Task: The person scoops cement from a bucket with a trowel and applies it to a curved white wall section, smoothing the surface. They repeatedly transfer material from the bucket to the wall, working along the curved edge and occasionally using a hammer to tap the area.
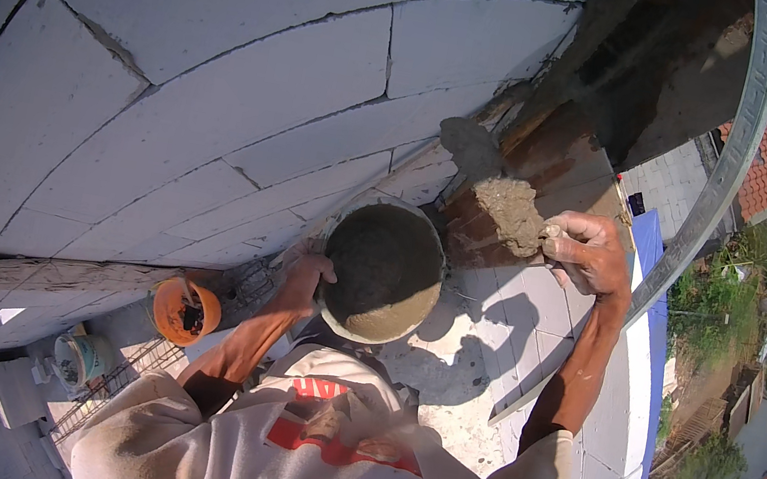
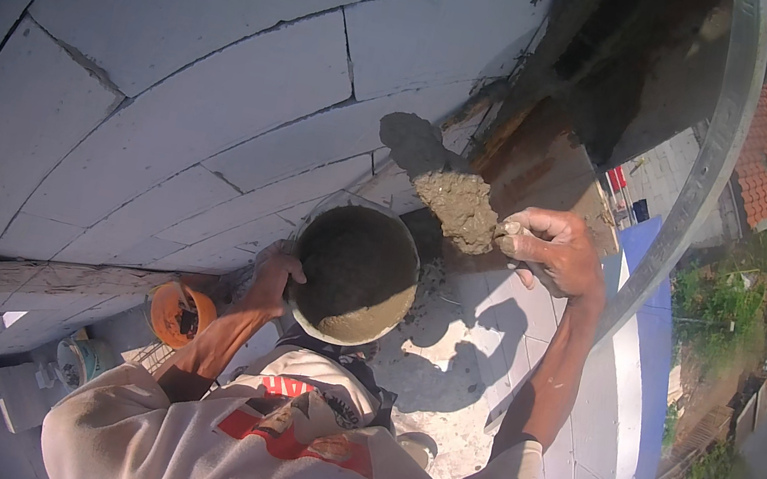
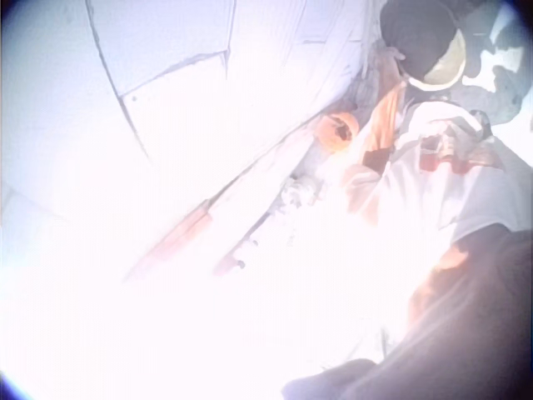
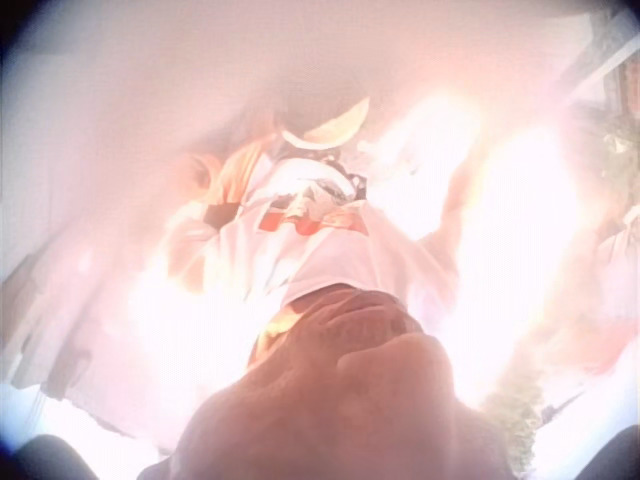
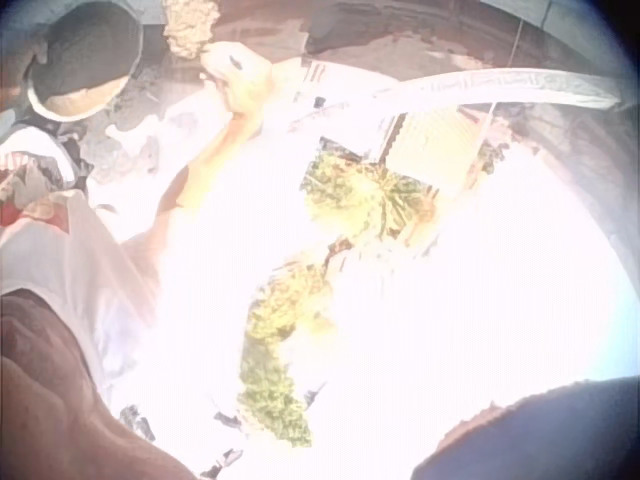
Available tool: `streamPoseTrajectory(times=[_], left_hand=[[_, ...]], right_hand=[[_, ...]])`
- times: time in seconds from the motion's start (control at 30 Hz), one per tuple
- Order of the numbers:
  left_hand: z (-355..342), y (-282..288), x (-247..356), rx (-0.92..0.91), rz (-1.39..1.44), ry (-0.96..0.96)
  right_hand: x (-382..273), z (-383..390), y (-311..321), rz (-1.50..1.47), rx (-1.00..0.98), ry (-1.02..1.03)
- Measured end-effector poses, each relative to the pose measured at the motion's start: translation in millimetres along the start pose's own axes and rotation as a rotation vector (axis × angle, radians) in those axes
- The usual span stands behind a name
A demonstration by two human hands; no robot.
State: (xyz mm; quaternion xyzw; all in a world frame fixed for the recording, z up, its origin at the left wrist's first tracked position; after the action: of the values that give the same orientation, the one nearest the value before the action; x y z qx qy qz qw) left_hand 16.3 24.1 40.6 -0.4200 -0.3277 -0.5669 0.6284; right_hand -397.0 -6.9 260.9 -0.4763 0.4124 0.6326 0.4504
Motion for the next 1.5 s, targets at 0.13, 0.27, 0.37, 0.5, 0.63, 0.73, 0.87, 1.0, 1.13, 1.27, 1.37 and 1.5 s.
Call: streamPoseTrajectory(times=[0.13, 0.27, 0.37, 0.5, 0.63, 0.73, 0.87, 1.0, 1.13, 1.27, 1.37, 1.5], left_hand=[[-10.3, 5.8, -14.2, -0.097, -0.292, -0.258], [-10.7, 14.5, -25.1, -0.136, -0.395, -0.381], [-6.2, 4.0, -23.0, -0.093, -0.393, -0.385], [-19.1, -35.8, -21.4, 0.086, -0.167, 0.09], [0.5, -84.0, 17.9, 0.027, -0.342, 0.148], [3.0, -103.9, 11.6, -0.213, -0.594, -0.183], [16.2, -122.9, 25.5, -0.403, -0.642, -0.355], [16.1, -130.1, 31.1, -0.339, -0.361, -0.101], [17.4, -123.6, 32.2, -0.579, -0.761, -0.641], [27.4, -123.9, 45.4, -0.518, -0.842, -0.096], [25.5, -115.6, 49.1, -0.317, -0.515, 0.009], [5.7, -90.0, 37.6, -0.095, -0.156, -0.027]], right_hand=[[-14.6, -57.6, 111.3, -0.362, 0.302, 0.237], [-21.6, -40.5, 87.5, -0.215, 0.421, 0.29], [8.6, -8.8, 20.8, -0.058, 0.461, 0.26], [71.0, 49.7, -62.6, 0.893, 0.516, 0.346], [152.6, 79.9, -127.5, 1.324, 0.426, -0.072], [188.0, 84.4, -152.8, 1.451, 0.471, -0.081], [210.1, 94.7, -151.9, 1.107, 0.264, -0.17], [223.7, 114.7, -145.1, 0.893, 0.262, -0.219], [212.3, 110.2, -159.2, 0.702, 0.297, -0.254], [204.0, 108.2, -162.3, 0.654, 0.245, -0.211], [208.9, 105.5, -161.6, 0.743, 0.215, -0.15], [176.0, 94.5, -157.2, 0.739, 0.092, -0.044]])
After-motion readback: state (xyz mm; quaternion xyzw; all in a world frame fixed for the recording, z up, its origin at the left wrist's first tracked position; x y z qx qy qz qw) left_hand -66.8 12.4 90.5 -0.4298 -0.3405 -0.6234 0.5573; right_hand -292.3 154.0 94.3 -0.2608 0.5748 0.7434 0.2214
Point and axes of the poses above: each hand's wrist, its own z-axis away from the middle knuckle, its own y-axis out of the back of the hand, x = y × z, the point moved 4 cm from there along -z, towards the middle knuckle
